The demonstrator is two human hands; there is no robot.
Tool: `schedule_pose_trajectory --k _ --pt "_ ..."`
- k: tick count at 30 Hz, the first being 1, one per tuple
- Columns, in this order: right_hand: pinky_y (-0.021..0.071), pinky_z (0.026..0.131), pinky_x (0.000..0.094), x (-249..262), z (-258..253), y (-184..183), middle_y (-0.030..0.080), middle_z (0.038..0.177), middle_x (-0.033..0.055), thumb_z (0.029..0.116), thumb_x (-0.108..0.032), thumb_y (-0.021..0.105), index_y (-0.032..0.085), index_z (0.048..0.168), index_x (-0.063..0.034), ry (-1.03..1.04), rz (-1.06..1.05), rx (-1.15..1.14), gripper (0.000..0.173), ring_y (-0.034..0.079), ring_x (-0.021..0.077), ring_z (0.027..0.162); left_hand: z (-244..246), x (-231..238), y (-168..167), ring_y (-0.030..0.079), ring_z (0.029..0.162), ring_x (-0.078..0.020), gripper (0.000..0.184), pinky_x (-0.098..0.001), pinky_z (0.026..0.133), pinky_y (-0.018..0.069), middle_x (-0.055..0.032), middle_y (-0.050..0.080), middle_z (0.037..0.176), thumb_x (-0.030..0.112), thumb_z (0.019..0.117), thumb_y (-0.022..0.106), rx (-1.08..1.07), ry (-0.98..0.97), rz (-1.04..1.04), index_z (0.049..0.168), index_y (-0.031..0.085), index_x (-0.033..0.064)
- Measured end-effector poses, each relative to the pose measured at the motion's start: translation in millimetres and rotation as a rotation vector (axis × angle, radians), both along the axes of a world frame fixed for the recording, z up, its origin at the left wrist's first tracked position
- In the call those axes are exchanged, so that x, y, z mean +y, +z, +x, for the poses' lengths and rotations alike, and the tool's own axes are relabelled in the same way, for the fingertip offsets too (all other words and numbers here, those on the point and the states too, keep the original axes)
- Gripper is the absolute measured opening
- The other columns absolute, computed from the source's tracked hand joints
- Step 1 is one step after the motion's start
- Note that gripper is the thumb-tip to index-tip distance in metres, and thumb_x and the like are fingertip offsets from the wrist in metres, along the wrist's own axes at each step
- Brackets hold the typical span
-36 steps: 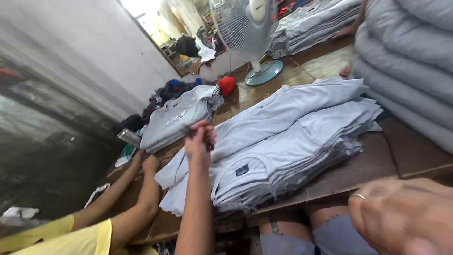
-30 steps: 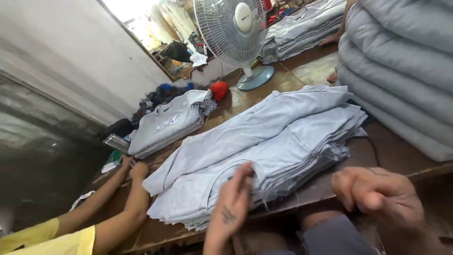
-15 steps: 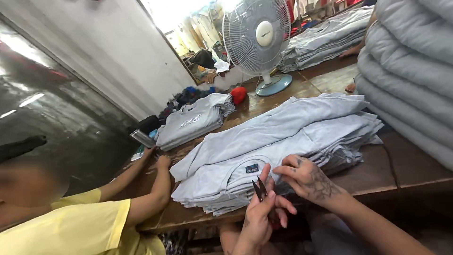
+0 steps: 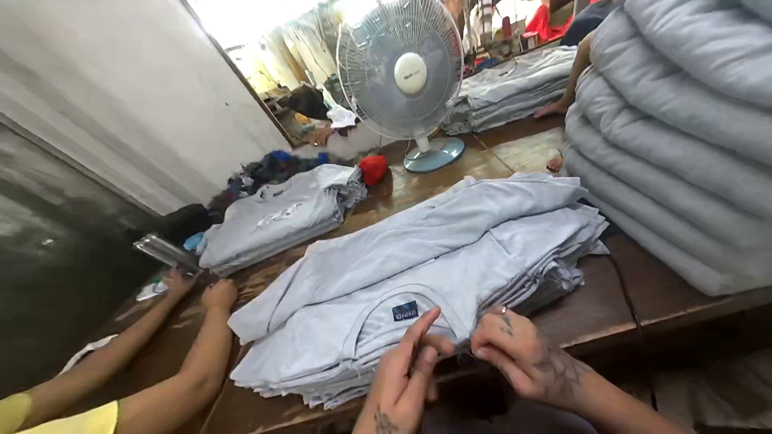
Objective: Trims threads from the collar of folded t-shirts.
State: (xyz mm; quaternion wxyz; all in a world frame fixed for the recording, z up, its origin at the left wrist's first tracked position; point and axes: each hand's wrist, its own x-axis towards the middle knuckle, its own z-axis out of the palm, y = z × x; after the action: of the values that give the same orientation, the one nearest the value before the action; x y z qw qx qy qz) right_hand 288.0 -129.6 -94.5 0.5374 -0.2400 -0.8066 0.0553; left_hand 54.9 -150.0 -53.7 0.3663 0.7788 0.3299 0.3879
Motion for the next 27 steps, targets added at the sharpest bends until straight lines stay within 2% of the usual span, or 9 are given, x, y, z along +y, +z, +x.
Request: schedule_pose_trajectory --k 1,2,4,7,11,14,18,22,27 --pt "0.0534 0.079 0.0271 -3.3 4.0 2.6 0.066 0.081 0.0037 0.1057 -0.022 0.045 0.064 0.091 -0.0101 0.013 -0.006 -0.02 0.027 0.065 0.0137 0.08 -3.2 4.4 8.2 0.06 0.06 -0.0026 0.045 -0.0203 0.055 0.0528 -0.0001 0.071 0.088 0.032 0.1101 0.042 0.146 0.054 0.141 0.15 0.049 0.0134" --pt "0.0535 0.078 0.0267 -5.5 7.8 4.5 0.066 0.082 0.0043 0.1059 -0.022 0.045 0.064 0.091 -0.0098 0.02 -0.011 -0.038 0.027 0.066 0.0144 0.082 -4.6 9.5 18.6 0.059 0.058 -0.006 0.043 -0.024 0.054 0.0531 -0.0008 0.067 0.079 0.029 0.1076 0.046 0.275 0.094 0.264 0.146 0.053 0.0119" --pt "0.0541 0.079 0.0249 -7.8 11.7 5.3 0.067 0.084 0.0049 0.1061 -0.022 0.047 0.064 0.091 -0.0094 0.022 -0.014 -0.049 0.026 0.066 0.0142 0.084 -4.3 17.4 38.7 0.06 0.06 -0.0137 0.049 -0.0335 0.052 0.0522 -0.0041 0.068 0.084 0.033 0.1003 0.055 0.487 0.146 0.442 0.144 0.056 0.0095" --pt "0.0544 0.081 0.0229 -9.2 11.1 10.1 0.067 0.086 0.0056 0.1059 -0.021 0.048 0.064 0.094 -0.0089 0.004 -0.01 -0.056 0.023 0.066 0.0138 0.086 -2.9 25.0 52.8 0.065 0.067 -0.0211 0.041 -0.039 0.051 0.0516 -0.0075 0.067 0.09 0.034 0.099 0.052 0.646 0.11 0.6 0.13 0.066 0.0116" --pt "0.0538 0.08 0.0225 -10.0 6.3 15.2 0.064 0.085 0.0067 0.1067 -0.02 0.046 0.061 0.095 -0.0084 -0.001 -0.013 -0.03 0.022 0.065 0.0148 0.085 1.3 25.0 50.9 0.067 0.071 -0.024 0.034 -0.0383 0.055 0.0511 -0.0061 0.069 0.086 0.021 0.0973 0.051 0.682 0.046 0.74 0.123 0.072 0.0155" --pt "0.0535 0.08 0.0214 -8.3 2.3 15.2 0.063 0.086 0.0067 0.1078 -0.02 0.045 0.06 0.096 -0.0084 -0.005 -0.005 -0.01 0.022 0.064 0.0145 0.085 3.6 25.8 43.6 0.067 0.066 -0.0234 0.035 -0.0377 0.051 0.0493 -0.005 0.071 0.084 0.012 0.0927 0.052 0.692 0.089 0.796 0.119 0.074 0.0165" --pt "0.0536 0.08 0.0199 -6.2 0.5 14.5 0.062 0.088 0.0062 0.1087 -0.021 0.044 0.058 0.097 -0.0087 0.003 0.006 -0.001 0.022 0.064 0.0129 0.086 1.7 24.1 44.6 0.064 0.067 -0.0237 0.035 -0.037 0.052 0.0472 -0.0064 0.069 0.085 0.015 0.0968 0.05 0.684 0.139 0.805 0.124 0.071 0.0144" --pt "0.0542 0.082 0.0198 -4.6 -0.8 15.7 0.062 0.089 0.0066 0.1084 -0.021 0.046 0.059 0.097 -0.0079 0.027 -0.005 0.018 0.021 0.064 0.0125 0.088 2.2 26.3 44.2 0.065 0.064 -0.024 0.037 -0.0372 0.049 0.0464 -0.0055 0.07 0.083 0.01 0.0923 0.05 0.69 0.143 0.816 0.121 0.073 0.0152" --pt "0.0545 0.081 0.0196 -4.8 -2.1 15.1 0.062 0.089 0.0062 0.1088 -0.022 0.046 0.058 0.098 -0.0081 0.026 -0.002 0.031 0.021 0.065 0.0119 0.088 3.5 27.2 45.6 0.062 0.061 -0.0232 0.038 -0.0367 0.048 0.0438 -0.0048 0.068 0.08 0.01 0.0925 0.05 0.696 0.134 0.827 0.121 0.073 0.0164"
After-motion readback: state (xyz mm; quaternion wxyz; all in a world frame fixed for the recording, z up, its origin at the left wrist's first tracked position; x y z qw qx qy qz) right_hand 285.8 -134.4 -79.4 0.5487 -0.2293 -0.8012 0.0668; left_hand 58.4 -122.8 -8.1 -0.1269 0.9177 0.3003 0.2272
